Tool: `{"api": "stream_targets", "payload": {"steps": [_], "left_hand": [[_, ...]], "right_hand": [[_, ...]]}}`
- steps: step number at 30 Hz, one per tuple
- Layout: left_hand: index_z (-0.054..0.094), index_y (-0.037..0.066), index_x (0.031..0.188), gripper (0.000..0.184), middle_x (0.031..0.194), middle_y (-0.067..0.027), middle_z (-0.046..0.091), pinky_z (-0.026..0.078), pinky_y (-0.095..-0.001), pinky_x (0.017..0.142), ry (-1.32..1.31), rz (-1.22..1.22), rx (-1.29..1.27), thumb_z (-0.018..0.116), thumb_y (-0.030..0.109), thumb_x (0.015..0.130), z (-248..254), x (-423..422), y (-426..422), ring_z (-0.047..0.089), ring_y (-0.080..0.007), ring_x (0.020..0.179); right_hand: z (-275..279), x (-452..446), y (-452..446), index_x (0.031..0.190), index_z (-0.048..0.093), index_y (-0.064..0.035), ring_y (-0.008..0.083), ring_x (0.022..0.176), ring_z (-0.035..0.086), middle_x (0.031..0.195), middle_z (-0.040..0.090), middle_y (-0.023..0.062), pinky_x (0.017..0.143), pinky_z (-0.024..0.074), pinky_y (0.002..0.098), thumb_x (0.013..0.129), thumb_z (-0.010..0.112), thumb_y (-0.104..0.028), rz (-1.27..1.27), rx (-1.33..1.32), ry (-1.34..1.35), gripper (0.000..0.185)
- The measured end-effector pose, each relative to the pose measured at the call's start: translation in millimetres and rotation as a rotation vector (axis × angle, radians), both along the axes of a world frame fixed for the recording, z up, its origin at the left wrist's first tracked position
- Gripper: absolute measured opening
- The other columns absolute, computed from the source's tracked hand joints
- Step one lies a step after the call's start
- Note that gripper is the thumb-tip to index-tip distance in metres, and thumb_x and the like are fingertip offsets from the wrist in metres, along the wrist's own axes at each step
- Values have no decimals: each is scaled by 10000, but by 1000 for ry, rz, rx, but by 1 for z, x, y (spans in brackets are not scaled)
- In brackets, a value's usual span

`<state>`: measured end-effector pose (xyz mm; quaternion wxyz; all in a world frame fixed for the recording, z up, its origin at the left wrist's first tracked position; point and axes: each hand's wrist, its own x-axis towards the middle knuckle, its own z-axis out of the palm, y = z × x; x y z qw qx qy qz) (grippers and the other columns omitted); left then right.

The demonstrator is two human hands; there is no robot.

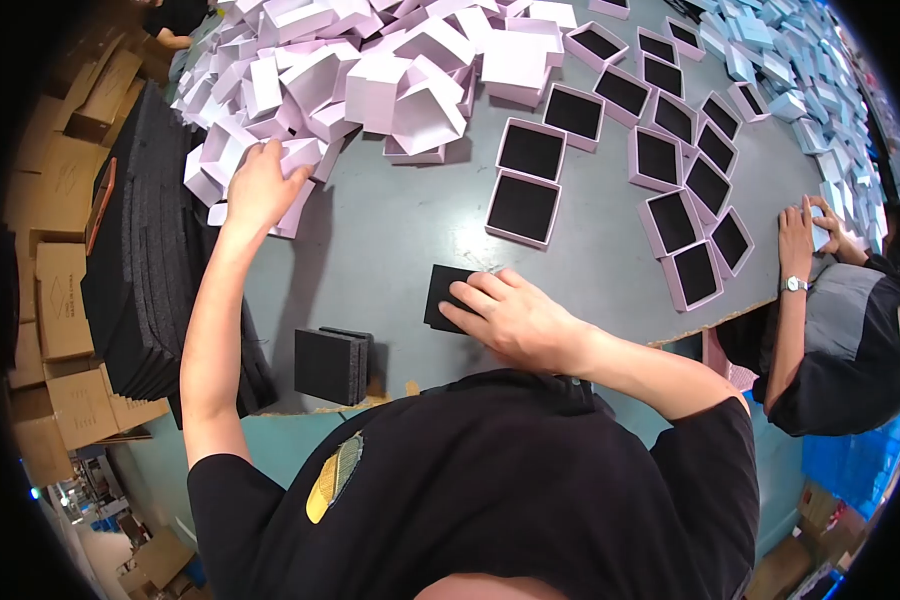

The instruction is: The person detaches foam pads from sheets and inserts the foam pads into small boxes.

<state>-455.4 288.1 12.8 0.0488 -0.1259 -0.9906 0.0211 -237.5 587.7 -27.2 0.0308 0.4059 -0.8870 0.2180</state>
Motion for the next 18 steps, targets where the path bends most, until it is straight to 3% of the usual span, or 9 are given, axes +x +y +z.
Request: {"api": "stream_targets", "payload": {"steps": [3,6,7,10,16,18], "left_hand": [[585,-28,1181,571,1187,-299,599,551,-500,866,-71,75,-2,749,380,817,6,-4,5,669,-444,1023],[592,-25,1170,611,1136,-292,656,547,-474,891,-146,143,-8,770,409,778,15,-11,10,679,-415,1045],[592,-21,1167,619,1104,-278,675,547,-468,890,-164,147,-15,773,415,768,17,-14,10,683,-405,1037],[627,-15,1145,628,1049,-241,714,549,-449,881,-180,154,-30,765,453,751,24,-16,12,696,-376,1025],[721,-6,1119,701,1100,-207,727,546,-437,870,-261,194,-192,625,613,803,19,-28,16,700,-336,1054],[708,23,1172,723,1119,-209,723,531,-440,897,-296,202,-246,586,642,819,21,-29,22,691,-337,1076]], "right_hand": [[14,2,14,1189,659,-28,337,1093,581,1203,613,134,936,466,423,769,802,-191,32,-295,-280,473],[6,-5,-1,1115,676,1,301,1033,580,1101,624,110,931,465,405,806,774,-188,-373,-284,-147,375],[5,-8,-5,1054,672,-5,304,1012,593,1043,630,116,919,469,408,797,776,-178,-398,-271,-172,327],[-9,-7,-9,992,650,-13,311,990,610,1011,634,119,904,468,412,782,779,-157,-314,-81,-376,286],[5,-5,-11,874,613,-31,331,911,632,897,643,126,821,490,430,765,777,-119,-300,-159,-299,215],[5,-8,-8,887,607,-30,303,854,630,865,635,120,784,496,414,773,782,-115,-278,-235,-426,225]]}}
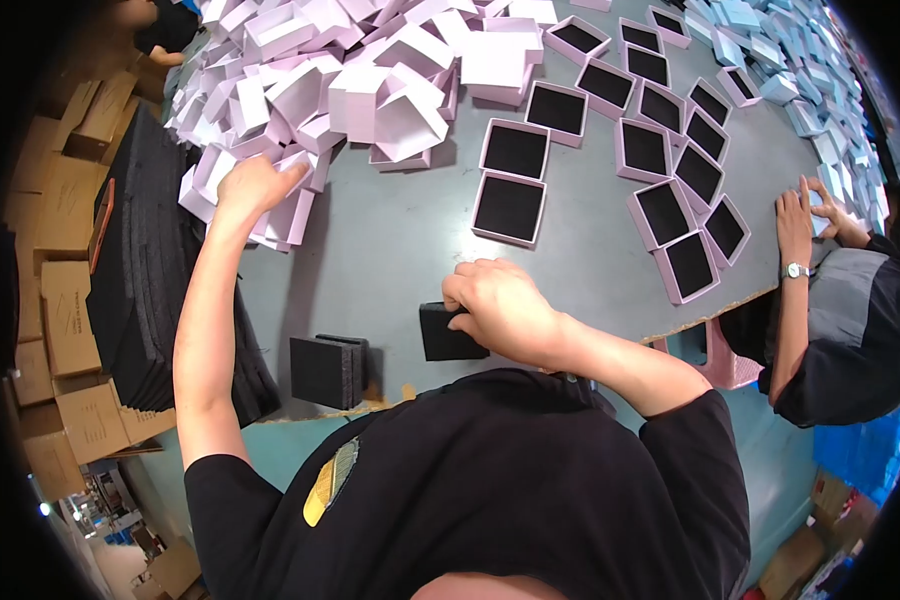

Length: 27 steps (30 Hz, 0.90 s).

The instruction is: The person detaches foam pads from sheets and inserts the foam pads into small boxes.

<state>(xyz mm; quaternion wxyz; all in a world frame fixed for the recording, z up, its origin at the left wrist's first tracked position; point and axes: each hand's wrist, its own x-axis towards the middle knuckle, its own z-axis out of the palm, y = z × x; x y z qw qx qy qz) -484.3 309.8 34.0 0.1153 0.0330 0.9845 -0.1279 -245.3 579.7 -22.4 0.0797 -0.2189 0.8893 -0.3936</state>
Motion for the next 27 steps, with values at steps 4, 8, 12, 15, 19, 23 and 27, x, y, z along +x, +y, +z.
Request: {"api": "stream_targets", "payload": {"steps": [4,8,12,15,19,23,27], "left_hand": [[681,30,1228,740,1128,-229,714,491,-453,965,22,10,52,557,648,840,7,0,-3,663,-364,1127],[563,-1,1359,783,1238,-262,654,481,-449,986,62,-38,277,665,552,814,38,8,-11,644,-361,1155],[322,90,1555,986,1383,-158,528,441,-393,1034,-251,-38,889,794,224,701,63,38,7,545,-261,1243],[325,121,1542,1027,1392,-87,491,395,-360,1081,-507,-165,1219,769,111,616,41,53,24,511,-222,1256],[397,110,1458,993,1285,-102,561,418,-386,1048,-659,-329,1207,849,125,574,-19,60,47,527,-233,1208],[397,94,1439,955,1223,-92,575,470,-353,969,-731,-255,1200,853,83,601,-46,64,71,577,-189,1122],[345,88,1431,875,1226,-68,562,481,-353,981,-805,-252,1369,740,-56,664,-77,74,85,589,-185,1134]], "right_hand": [[27,-16,12,894,588,-25,163,829,603,949,631,49,794,494,310,808,783,-60,-57,-210,-470,216],[-2,-39,22,1030,562,-31,122,1197,538,1335,593,161,1008,418,296,956,680,-133,11,-891,-763,172],[-35,-60,13,1056,570,-26,182,1361,439,1466,495,206,1096,342,338,968,651,-137,-268,-1076,-706,162],[-34,-58,19,983,574,-37,182,1204,530,1443,497,202,1020,411,308,934,707,-162,-549,-1012,-399,188],[-29,-55,59,992,610,-61,32,804,554,867,609,-37,761,447,204,920,723,-111,-665,-1035,-445,143],[-17,-60,67,947,661,-55,19,769,545,851,636,-49,712,436,196,869,769,-89,-638,-873,-228,137],[-11,-78,52,877,706,-28,30,681,501,751,626,-49,613,422,222,797,812,-84,-596,-527,40,144]]}}
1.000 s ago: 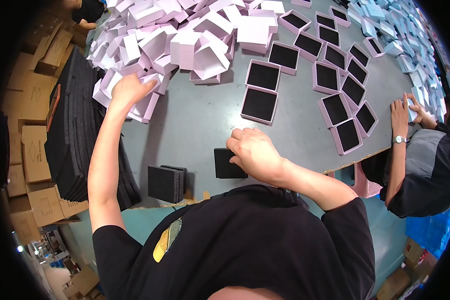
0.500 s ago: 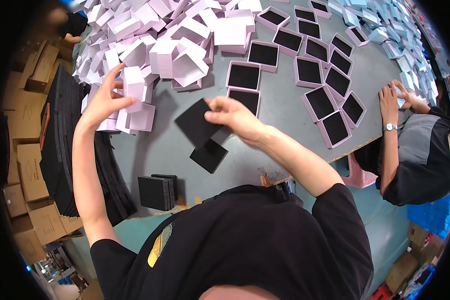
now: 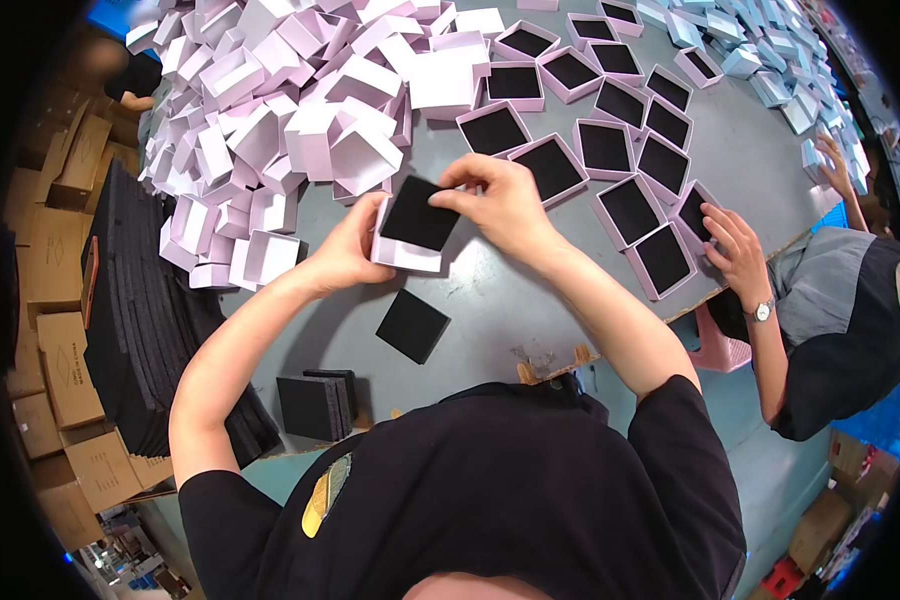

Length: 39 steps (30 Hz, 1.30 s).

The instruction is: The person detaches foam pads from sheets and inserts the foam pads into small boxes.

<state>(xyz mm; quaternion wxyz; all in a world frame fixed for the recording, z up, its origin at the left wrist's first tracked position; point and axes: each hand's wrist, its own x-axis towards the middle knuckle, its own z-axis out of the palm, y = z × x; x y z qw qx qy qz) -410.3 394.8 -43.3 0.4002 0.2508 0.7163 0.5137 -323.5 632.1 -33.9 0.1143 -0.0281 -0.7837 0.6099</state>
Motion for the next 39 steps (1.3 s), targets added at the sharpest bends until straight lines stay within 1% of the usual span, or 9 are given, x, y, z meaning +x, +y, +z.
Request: {"api": "stream_targets", "payload": {"steps": [4,6,12,18,20,22,27,33,39], "left_hand": [[420,67,1353,858,1184,-109,564,487,-375,977,256,-40,-76,837,42,604,-12,8,6,594,-259,1132],[446,56,1331,858,1188,-144,567,495,-397,965,554,-63,-174,864,92,582,-13,12,5,597,-305,1117],[437,26,1353,884,1163,-166,602,502,-399,931,511,-129,-365,890,157,604,3,8,24,614,-311,1079],[289,18,1521,1061,1064,-169,630,508,-388,829,508,-116,-321,899,214,675,22,10,6,640,-285,907],[463,29,1423,704,1087,-158,633,495,-415,857,778,-160,-297,735,88,777,39,-2,-25,622,-322,974],[557,29,1307,619,1203,-195,621,430,-472,1007,1097,-224,-501,538,-92,701,72,-12,-57,561,-400,1156],[498,44,1404,814,1439,-202,496,357,-473,1134,1286,-237,-961,619,-161,625,82,-13,-123,450,-388,1350],[489,-11,1372,769,1365,-195,535,432,-464,1020,1218,-185,-948,690,-78,633,73,-20,-122,528,-382,1229],[453,-52,1353,845,1212,-236,531,497,-438,976,871,-191,-452,843,167,636,61,7,-80,571,-413,1136]], "right_hand": [[-14,-13,-10,832,698,-23,278,740,637,802,662,113,687,506,383,733,786,-111,210,431,73,159],[-12,-15,-14,769,668,-32,270,775,620,800,625,101,715,495,390,723,750,-106,273,694,277,119],[-3,-32,-11,725,613,-62,273,823,588,819,557,85,750,475,391,732,658,-141,494,1118,508,92],[-9,-6,-13,1017,647,-62,257,909,618,955,625,79,809,476,377,847,682,-201,402,921,453,222],[-9,17,-10,1104,663,-57,272,1012,607,1066,640,89,907,450,402,863,708,-261,480,977,324,318],[-16,26,-3,976,651,-66,269,1002,584,988,618,88,902,426,414,868,702,-256,289,1017,323,224],[2,35,0,942,680,-52,268,1029,578,1008,638,85,905,419,418,855,666,-148,10,942,413,130],[-21,36,-69,1090,673,-49,286,1085,589,1110,666,90,948,453,411,809,701,-59,703,611,290,283],[-8,35,-22,955,712,-39,284,919,628,904,662,98,810,511,382,712,776,-24,608,524,45,252]]}}
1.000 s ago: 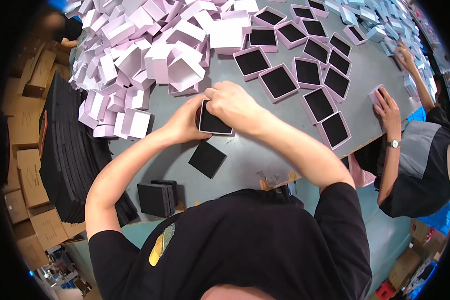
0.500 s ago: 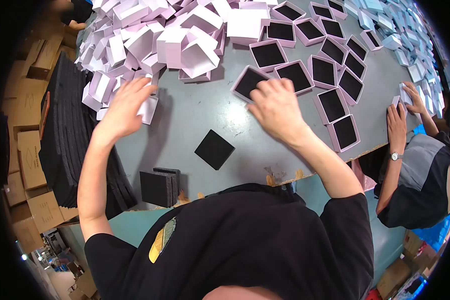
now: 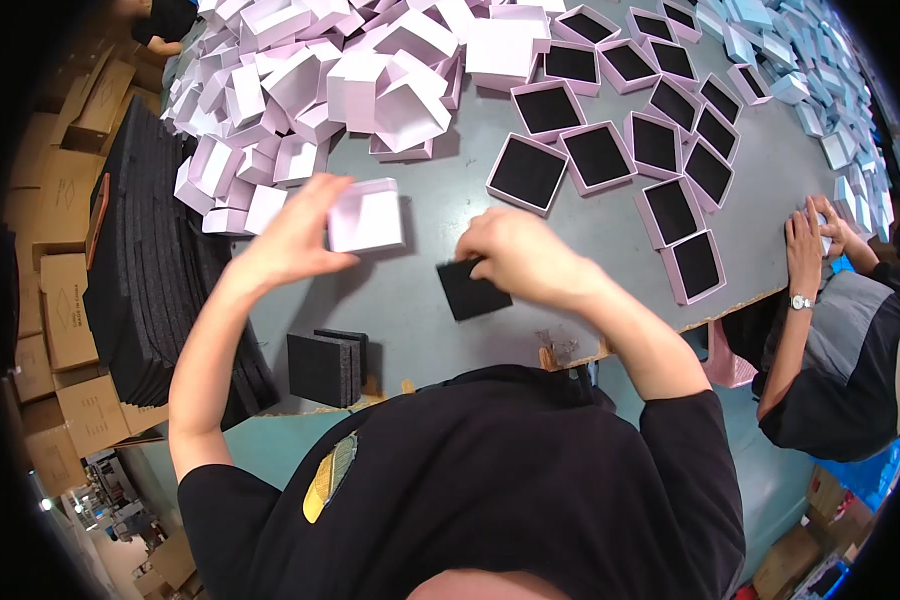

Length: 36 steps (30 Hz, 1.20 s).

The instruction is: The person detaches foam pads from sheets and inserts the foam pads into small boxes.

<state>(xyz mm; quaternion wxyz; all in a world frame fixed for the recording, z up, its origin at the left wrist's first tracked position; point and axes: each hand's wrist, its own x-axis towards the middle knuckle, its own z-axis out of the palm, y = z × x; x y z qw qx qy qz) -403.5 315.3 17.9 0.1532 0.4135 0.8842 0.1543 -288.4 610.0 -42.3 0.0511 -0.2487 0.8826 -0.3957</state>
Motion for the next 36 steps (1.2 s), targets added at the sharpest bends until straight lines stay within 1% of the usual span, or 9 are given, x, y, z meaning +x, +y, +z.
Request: {"api": "stream_targets", "payload": {"steps": [7,11,17,20,22,26,31,34,36], "left_hand": [[108,74,1595,1291,1324,-228,545,495,-464,960,-237,-3,276,919,195,598,-56,29,54,591,-402,1095],[96,141,1613,1350,1294,-136,551,536,-388,884,-217,0,265,959,196,577,-65,26,59,616,-269,928],[146,129,1602,1317,1298,-134,537,513,-405,959,-191,34,295,964,202,572,-72,31,63,605,-288,1029],[198,119,1591,1271,1355,-151,508,501,-408,979,-127,-126,428,962,205,579,-73,24,59,584,-316,1134],[455,78,1472,919,1415,-209,488,482,-448,999,-58,-137,272,884,330,700,-45,13,43,555,-384,1214],[681,-19,1057,474,1047,-246,677,529,-493,851,368,204,-431,706,406,847,6,-18,-6,664,-383,1021],[607,-71,1106,566,1079,-285,633,568,-486,829,306,563,-481,751,407,839,-18,-23,-48,686,-421,955],[540,-77,1151,607,1148,-306,587,569,-496,821,288,645,-431,798,351,807,-32,-27,-48,677,-453,955],[535,-73,1141,591,1134,-298,592,569,-496,820,303,707,-391,804,326,800,-34,-29,-48,674,-455,962]], "right_hand": [[29,-26,10,979,751,-20,125,793,639,866,692,52,739,511,273,801,754,-17,-427,-349,12,177],[0,-39,-13,833,717,-58,305,825,630,824,661,79,775,503,425,703,780,-75,-181,32,379,146],[11,-32,-32,730,656,-63,245,839,639,783,641,67,785,499,384,739,659,-128,-50,641,519,66],[3,-29,-35,726,637,-62,232,824,631,806,618,70,776,493,373,738,648,-129,-131,458,623,69],[-2,-25,-27,752,622,-63,241,831,625,835,600,87,807,482,376,741,632,-118,-99,452,601,57],[-13,-17,-5,758,627,-58,259,843,623,829,609,95,838,459,384,757,602,-74,-145,452,604,30],[35,-16,-38,823,670,-42,295,868,614,833,630,117,847,445,410,786,639,-72,-275,233,535,57],[52,4,-108,873,705,-57,323,876,618,848,635,123,858,465,423,842,738,-349,14,-163,251,296],[57,18,-138,943,711,-47,292,880,630,861,645,95,848,483,403,778,799,-299,152,-35,225,313]]}}
